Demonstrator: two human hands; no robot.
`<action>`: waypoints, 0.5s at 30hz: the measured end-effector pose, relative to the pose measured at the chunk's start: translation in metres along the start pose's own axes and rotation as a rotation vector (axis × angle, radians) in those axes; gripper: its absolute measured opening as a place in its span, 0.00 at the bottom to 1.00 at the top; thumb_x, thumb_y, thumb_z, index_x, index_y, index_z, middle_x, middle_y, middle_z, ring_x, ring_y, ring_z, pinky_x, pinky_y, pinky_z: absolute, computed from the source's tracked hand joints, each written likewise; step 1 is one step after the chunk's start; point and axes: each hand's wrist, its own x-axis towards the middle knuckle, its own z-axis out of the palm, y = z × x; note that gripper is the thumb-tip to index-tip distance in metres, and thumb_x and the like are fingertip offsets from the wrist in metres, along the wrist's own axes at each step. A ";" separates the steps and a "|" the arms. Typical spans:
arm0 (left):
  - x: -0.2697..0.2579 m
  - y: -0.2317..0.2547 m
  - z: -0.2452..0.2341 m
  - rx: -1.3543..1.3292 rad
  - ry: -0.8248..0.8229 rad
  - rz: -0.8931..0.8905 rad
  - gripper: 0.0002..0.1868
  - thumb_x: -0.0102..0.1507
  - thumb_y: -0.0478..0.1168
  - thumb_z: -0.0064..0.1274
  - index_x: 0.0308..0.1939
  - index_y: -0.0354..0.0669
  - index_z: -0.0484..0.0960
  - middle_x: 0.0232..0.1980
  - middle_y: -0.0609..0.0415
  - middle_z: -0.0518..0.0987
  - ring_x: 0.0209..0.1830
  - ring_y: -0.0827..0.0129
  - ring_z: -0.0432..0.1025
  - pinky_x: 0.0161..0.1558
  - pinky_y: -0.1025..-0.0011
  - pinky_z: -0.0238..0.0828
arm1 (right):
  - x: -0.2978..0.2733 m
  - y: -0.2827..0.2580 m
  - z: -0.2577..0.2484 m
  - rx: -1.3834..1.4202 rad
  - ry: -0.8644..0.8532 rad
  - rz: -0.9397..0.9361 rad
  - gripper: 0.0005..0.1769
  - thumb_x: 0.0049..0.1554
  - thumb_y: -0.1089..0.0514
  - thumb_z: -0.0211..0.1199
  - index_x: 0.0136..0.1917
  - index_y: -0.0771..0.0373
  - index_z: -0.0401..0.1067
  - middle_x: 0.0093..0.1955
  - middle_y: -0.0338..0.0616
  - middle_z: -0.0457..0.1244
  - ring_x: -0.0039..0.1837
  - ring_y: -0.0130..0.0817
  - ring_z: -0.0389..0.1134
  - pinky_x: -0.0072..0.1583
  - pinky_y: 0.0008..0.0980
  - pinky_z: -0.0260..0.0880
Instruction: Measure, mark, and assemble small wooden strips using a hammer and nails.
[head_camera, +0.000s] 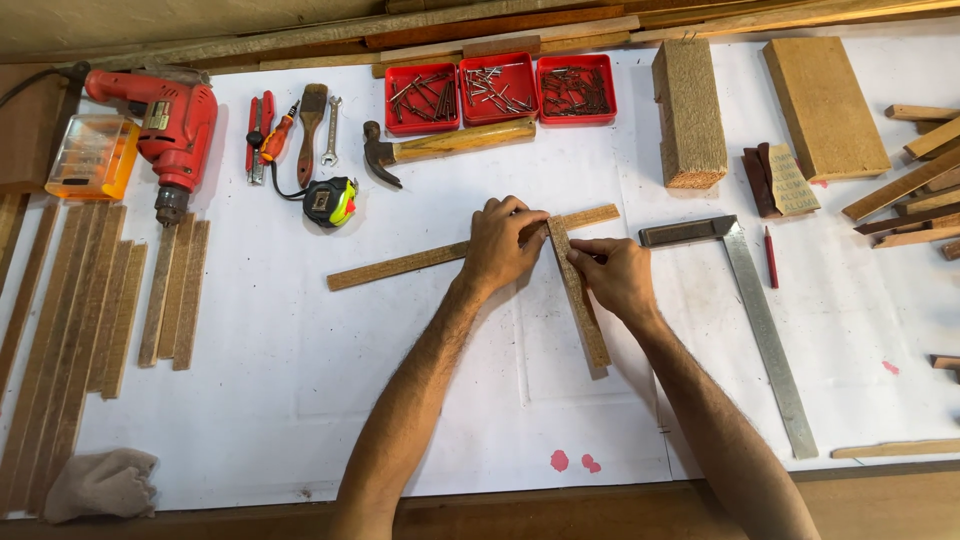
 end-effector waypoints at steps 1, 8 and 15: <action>0.000 0.000 0.000 0.001 -0.001 0.001 0.15 0.62 0.44 0.63 0.53 0.50 0.87 0.45 0.55 0.77 0.48 0.65 0.68 0.53 0.61 0.61 | 0.000 0.000 0.000 0.001 0.001 0.000 0.12 0.59 0.57 0.69 0.55 0.63 0.81 0.37 0.47 0.73 0.32 0.25 0.71 0.34 0.26 0.74; 0.001 0.001 -0.002 -0.010 -0.009 -0.003 0.14 0.62 0.43 0.63 0.51 0.50 0.87 0.45 0.56 0.78 0.48 0.65 0.68 0.53 0.61 0.61 | 0.000 -0.002 -0.001 0.007 -0.018 0.007 0.12 0.58 0.57 0.69 0.55 0.63 0.81 0.37 0.47 0.73 0.32 0.25 0.72 0.34 0.25 0.75; 0.002 -0.001 0.000 -0.026 -0.024 -0.021 0.13 0.61 0.43 0.63 0.50 0.50 0.87 0.44 0.57 0.79 0.48 0.65 0.69 0.53 0.59 0.61 | 0.003 0.001 -0.001 -0.036 -0.041 0.025 0.12 0.58 0.57 0.69 0.54 0.62 0.81 0.37 0.47 0.73 0.32 0.26 0.72 0.34 0.26 0.75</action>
